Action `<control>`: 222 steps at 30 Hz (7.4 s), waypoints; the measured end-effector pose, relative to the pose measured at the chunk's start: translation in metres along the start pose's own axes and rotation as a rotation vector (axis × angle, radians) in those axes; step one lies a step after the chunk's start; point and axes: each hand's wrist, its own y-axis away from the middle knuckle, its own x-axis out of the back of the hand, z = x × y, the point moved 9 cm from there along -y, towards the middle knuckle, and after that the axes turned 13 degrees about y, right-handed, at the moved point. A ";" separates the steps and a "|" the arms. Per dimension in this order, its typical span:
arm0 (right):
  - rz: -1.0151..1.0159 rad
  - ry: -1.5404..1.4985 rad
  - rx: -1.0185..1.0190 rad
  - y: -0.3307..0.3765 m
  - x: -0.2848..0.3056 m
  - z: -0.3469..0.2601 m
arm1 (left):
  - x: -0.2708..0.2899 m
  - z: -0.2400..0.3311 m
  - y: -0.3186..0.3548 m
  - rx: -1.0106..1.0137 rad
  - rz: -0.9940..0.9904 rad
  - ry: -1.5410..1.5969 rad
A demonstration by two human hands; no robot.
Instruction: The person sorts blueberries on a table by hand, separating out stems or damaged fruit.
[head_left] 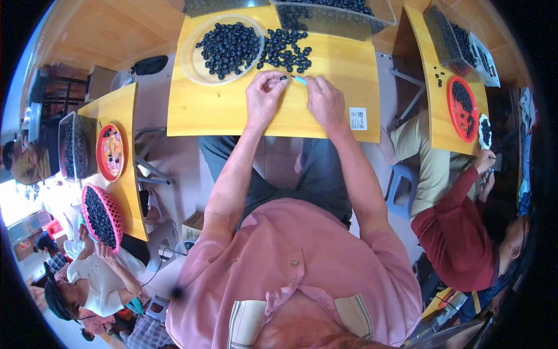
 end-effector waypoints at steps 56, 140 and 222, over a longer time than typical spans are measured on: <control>0.047 -0.002 0.009 0.002 0.007 -0.001 | -0.014 0.009 -0.009 -0.126 -0.071 -0.366; 0.079 0.035 -0.105 0.002 0.004 0.011 | -0.055 0.026 -0.024 -0.315 -0.405 -0.903; 0.057 0.069 -0.106 0.001 0.003 0.011 | -0.025 0.088 -0.028 -0.515 -0.228 -0.883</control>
